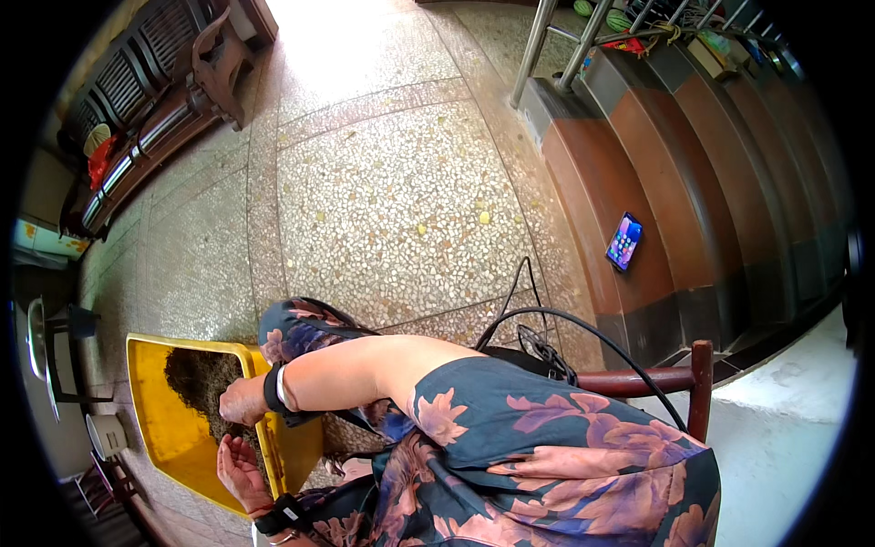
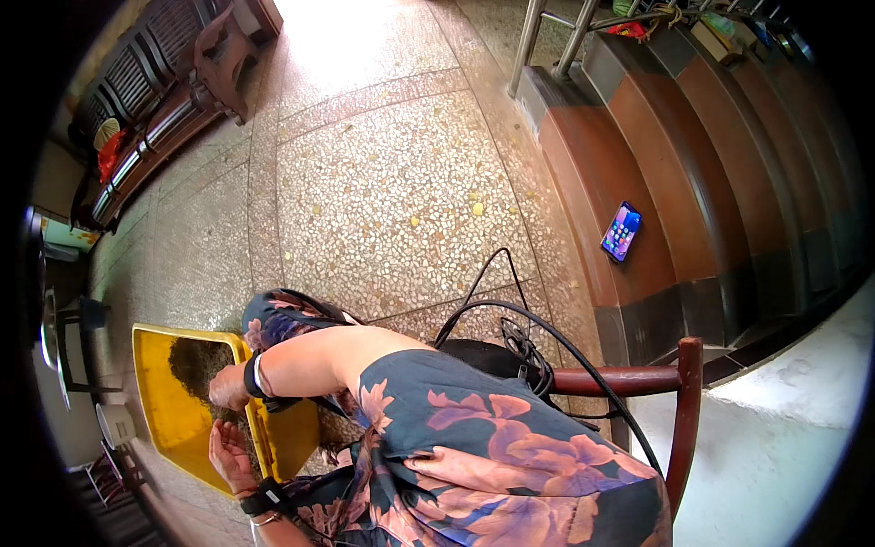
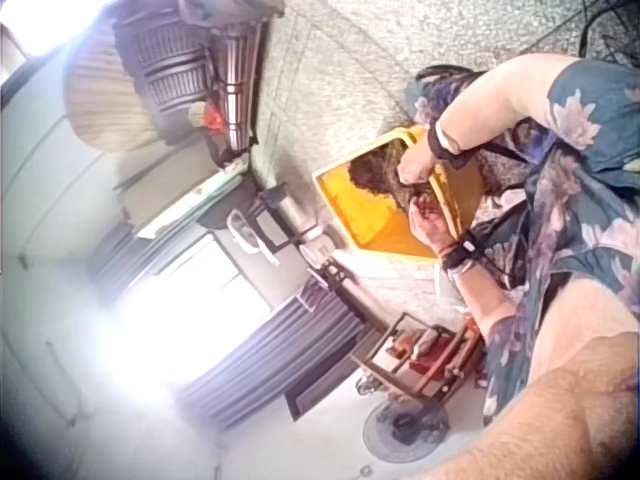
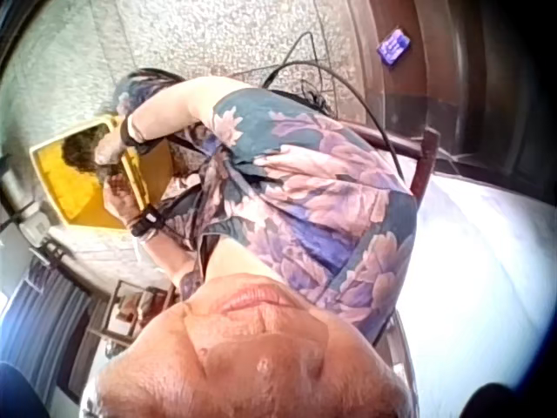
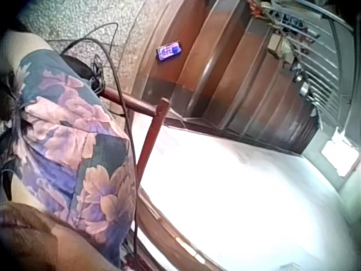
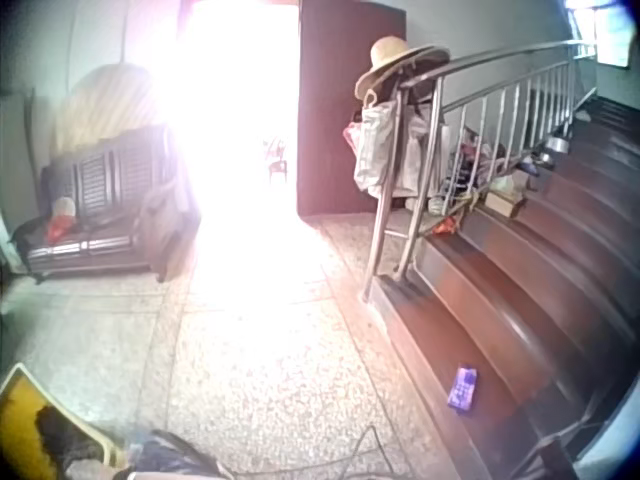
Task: Sorting and cleaning dried tea leaves or herbs by hand from a bin into a bag.
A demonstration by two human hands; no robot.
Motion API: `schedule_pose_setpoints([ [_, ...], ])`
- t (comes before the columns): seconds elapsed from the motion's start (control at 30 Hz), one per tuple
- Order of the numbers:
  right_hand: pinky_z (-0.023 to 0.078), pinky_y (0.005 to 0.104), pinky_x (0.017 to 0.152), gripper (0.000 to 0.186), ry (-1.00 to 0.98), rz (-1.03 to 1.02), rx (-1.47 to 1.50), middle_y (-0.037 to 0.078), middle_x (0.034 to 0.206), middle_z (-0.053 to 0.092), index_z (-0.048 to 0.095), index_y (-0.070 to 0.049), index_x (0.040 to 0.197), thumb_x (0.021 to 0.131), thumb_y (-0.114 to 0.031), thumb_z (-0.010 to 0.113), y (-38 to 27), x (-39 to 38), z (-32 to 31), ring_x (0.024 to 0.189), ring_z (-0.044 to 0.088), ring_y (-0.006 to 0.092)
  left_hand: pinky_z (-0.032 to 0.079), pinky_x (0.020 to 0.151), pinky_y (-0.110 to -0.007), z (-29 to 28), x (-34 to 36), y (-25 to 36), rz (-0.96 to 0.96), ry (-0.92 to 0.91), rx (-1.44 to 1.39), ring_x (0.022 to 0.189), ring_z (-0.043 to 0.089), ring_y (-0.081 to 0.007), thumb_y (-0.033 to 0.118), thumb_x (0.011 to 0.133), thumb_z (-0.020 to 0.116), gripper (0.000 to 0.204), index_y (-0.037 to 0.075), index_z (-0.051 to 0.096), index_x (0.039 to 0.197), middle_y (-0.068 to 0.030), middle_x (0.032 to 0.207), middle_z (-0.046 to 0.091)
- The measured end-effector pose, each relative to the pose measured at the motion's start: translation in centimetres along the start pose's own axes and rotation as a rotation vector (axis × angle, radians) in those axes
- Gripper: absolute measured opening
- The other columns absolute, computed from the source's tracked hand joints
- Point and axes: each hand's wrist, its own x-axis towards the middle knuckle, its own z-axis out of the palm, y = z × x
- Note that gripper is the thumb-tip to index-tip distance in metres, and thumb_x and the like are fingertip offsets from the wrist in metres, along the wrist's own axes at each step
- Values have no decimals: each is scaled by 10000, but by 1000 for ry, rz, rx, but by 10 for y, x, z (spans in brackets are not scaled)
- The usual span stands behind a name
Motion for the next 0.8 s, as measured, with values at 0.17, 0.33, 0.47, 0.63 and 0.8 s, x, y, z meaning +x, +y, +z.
schedule_pose_setpoints([
  [0.17,551,451,664,180,26,74,125,208,825,691,708,-9,831,674,-86,668,-1,0,2,782,676,390,571,733,-269,-6,25,7,7,48,12,802,669,-158,172,977,569,234,1,612,1131,-95,914,687],
  [0.33,552,451,666,179,39,109,125,210,832,694,708,-7,822,671,-91,660,10,8,17,787,680,392,548,730,-262,-47,54,1,8,82,22,814,654,-143,220,980,565,284,26,610,1184,-56,948,681],
  [0.47,549,458,723,225,-46,132,107,215,918,699,725,-9,889,686,-75,655,12,15,15,875,679,386,542,738,-267,-54,64,-1,-8,87,-5,827,650,-145,222,985,549,297,23,602,1200,-51,962,679],
  [0.63,552,455,722,222,-56,128,117,214,910,701,725,-10,880,680,-73,652,6,15,10,868,681,384,540,741,-266,-49,67,-6,-8,65,34,827,646,-144,220,983,550,306,18,599,1209,-58,967,678],
  [0.8,552,454,721,224,-55,125,118,212,909,701,723,-13,877,674,-77,651,10,19,16,869,681,381,540,743,-269,-46,66,-6,-18,51,29,828,646,-144,219,982,554,299,22,604,1201,-60,964,678],
])
